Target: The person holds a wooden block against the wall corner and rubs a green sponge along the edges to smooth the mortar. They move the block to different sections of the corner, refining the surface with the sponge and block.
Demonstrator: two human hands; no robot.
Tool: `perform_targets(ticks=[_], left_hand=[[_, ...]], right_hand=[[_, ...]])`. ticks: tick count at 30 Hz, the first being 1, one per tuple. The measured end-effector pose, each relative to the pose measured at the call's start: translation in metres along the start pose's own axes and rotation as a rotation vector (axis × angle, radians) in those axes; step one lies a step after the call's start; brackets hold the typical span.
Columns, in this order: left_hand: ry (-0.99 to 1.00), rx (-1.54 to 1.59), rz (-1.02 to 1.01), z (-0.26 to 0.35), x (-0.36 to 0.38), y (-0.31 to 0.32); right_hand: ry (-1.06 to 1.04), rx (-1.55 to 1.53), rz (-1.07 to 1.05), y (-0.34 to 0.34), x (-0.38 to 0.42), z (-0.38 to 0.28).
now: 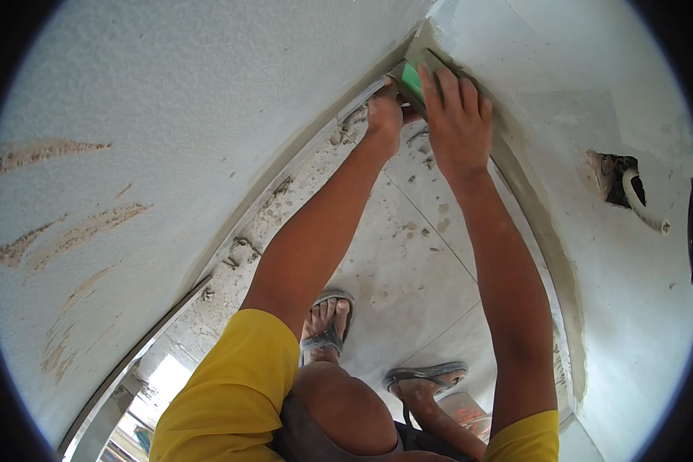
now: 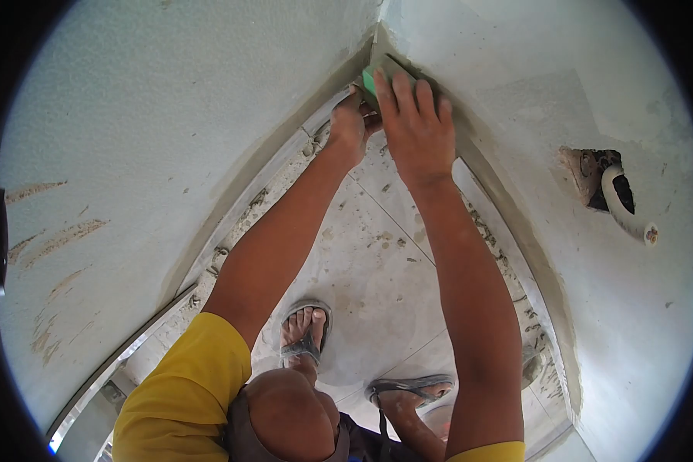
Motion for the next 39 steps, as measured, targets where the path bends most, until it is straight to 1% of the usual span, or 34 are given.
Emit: perform_targets(ticks=[1,3,4,6,7,9,10,12,13,15,16,18,20,22,23,25,26,28,34,39], left_hand=[[0.001,0.006,-0.033,0.0,0.0,0.002],[-0.007,0.002,-0.026,-0.002,-0.003,0.002],[-0.017,-0.006,-0.014,-0.002,-0.003,0.001],[-0.009,-0.009,-0.015,0.0,-0.001,0.001],[-0.007,-0.021,-0.022,-0.001,0.0,0.003],[0.006,-0.003,-0.026,-0.003,-0.001,0.003],[0.026,0.017,-0.027,-0.001,-0.001,0.003],[0.022,0.01,0.001,0.0,0.001,0.002],[0.017,0.007,0.027,0.001,0.002,0.0],[0.015,0.0,0.009,0.0,0.001,0.0],[0.018,0.002,-0.011,0.0,0.001,0.002],[0.008,-0.002,-0.015,-0.001,0.001,0.002],[0.005,-0.003,-0.018,-0.001,-0.002,0.003],[-0.003,0.023,-0.003,-0.008,-0.003,0.001],[-0.003,0.025,-0.005,-0.008,-0.002,0.002],[0.02,0.018,-0.005,-0.007,0.004,0.006],[0.021,0.012,-0.01,-0.008,0.003,0.008],[0.071,-0.041,0.016,-0.009,0.001,0.006],[0.1,-0.121,0.031,-0.007,0.0,0.008],[0.106,-0.184,0.033,-0.013,0.003,0.012]], right_hand=[[0.0,0.003,-0.003,-0.005,0.011,0.003],[0.025,0.105,-0.049,-0.016,0.042,0.01],[0.017,0.108,-0.047,-0.021,0.053,0.01],[0.115,0.117,-0.082,-0.03,0.068,0.016],[0.116,0.118,-0.087,-0.026,0.068,0.016],[0.084,0.017,0.043,-0.029,0.041,0.008],[0.087,0.018,0.047,-0.023,0.025,0.005],[-0.008,-0.014,0.009,-0.007,-0.003,-0.006],[-0.002,-0.014,0.009,-0.004,-0.006,-0.003],[-0.01,0.004,-0.014,0.001,-0.006,0.001],[-0.009,0.006,-0.018,-0.003,0.002,0.002],[0.01,0.078,-0.102,-0.018,0.037,0.011],[0.095,0.072,-0.17,-0.037,0.075,0.023],[0.195,-0.061,-0.121,-0.068,0.108,0.029],[0.193,-0.058,-0.121,-0.08,0.122,0.026],[0.299,-0.201,-0.14,-0.095,0.151,0.026],[0.306,-0.199,-0.137,-0.102,0.162,0.022],[0.371,-0.299,-0.185,-0.106,0.186,0.016],[0.469,-0.372,-0.246,-0.119,0.23,0.003],[0.538,-0.389,-0.251,-0.131,0.249,0.0]])
Point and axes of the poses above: each hand's wrist, its own x-axis away from the middle knuckle, its own y-axis out of the palm, z = x × y, the point moved 8 cm from there along -x, towards the middle knuckle, and after that the axes turned 8 degrees about -y, right-handed, at the moved point
